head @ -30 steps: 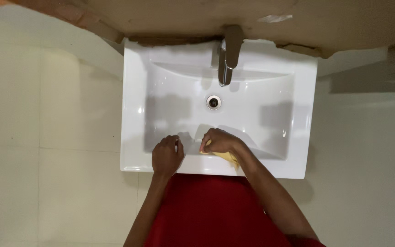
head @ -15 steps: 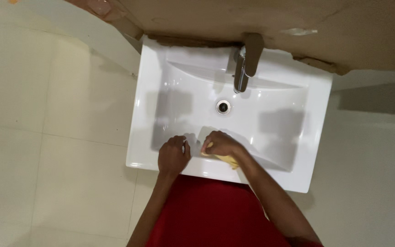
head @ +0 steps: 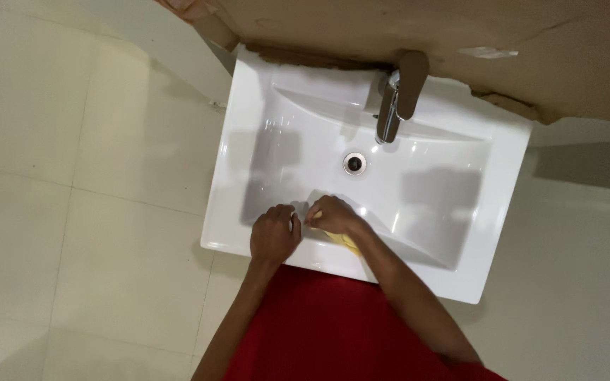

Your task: The person cleans a sink and a faucet using a cloth.

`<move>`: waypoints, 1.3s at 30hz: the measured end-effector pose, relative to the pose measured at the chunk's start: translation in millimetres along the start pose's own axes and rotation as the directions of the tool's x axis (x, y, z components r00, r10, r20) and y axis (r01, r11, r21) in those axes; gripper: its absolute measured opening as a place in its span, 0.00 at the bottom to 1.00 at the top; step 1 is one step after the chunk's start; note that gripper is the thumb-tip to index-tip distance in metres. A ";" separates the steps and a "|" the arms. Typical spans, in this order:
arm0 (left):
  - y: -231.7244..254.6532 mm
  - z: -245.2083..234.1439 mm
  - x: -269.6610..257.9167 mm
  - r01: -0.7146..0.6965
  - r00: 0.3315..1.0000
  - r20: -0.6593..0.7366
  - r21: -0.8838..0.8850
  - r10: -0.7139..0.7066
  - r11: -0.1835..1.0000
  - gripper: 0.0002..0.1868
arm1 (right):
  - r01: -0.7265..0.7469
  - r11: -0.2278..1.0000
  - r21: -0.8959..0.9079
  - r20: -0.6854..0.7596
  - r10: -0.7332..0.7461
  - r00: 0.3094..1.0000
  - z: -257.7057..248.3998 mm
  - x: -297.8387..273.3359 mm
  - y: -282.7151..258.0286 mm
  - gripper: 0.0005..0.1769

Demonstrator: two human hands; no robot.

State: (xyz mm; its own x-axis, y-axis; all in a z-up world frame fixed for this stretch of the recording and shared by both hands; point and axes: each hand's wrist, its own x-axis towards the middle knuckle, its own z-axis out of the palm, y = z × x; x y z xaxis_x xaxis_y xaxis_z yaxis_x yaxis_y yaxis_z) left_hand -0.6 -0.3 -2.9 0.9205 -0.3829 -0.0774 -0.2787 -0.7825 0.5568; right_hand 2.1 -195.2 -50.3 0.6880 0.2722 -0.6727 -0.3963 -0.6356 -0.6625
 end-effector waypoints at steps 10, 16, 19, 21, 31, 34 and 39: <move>-2.1 2.0 2.2 -0.009 0.999 -0.032 0.000 0.009 1.000 0.09 | 0.094 0.996 0.012 0.087 -0.094 0.992 -21.9 -30.4 -1.7 0.08; -0.2 -1.4 2.9 0.023 1.000 0.006 0.005 -0.023 1.000 0.09 | -0.006 0.998 0.055 -0.027 0.007 1.000 -6.7 -12.9 -17.3 0.08; -0.6 -0.5 1.5 -0.016 1.000 -0.011 0.020 0.016 1.000 0.09 | 0.093 0.994 0.051 0.050 -0.096 0.994 -21.0 -29.1 -2.5 0.08; -1.7 -0.1 2.1 -0.011 0.999 -0.032 0.009 0.012 1.000 0.09 | 0.160 0.986 0.039 0.115 -0.164 0.980 -24.1 -32.1 -0.4 0.08; -1.2 0.6 3.5 -0.010 1.000 -0.008 0.016 0.010 1.000 0.09 | 0.034 0.988 -0.148 -0.049 -0.041 0.998 -5.4 -20.9 -7.2 0.06; -0.8 0.3 1.7 -0.004 0.999 -0.038 0.009 0.004 1.000 0.09 | 0.094 0.975 -0.201 0.026 -0.091 0.996 -17.9 -34.2 4.2 0.06; -1.1 0.2 2.3 0.004 1.000 -0.007 -0.001 -0.004 1.000 0.09 | -0.023 0.967 -0.253 -0.009 0.022 1.000 -6.1 -16.8 5.5 0.08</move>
State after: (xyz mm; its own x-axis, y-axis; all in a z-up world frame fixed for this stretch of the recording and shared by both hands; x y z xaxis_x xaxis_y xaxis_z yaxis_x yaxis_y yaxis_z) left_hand 1.7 -0.4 -3.9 0.9237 -0.3760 -0.0737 -0.2745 -0.7837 0.5571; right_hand -7.9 -207.7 -40.6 0.6846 0.2520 -0.6840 -0.2458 -0.8036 -0.5420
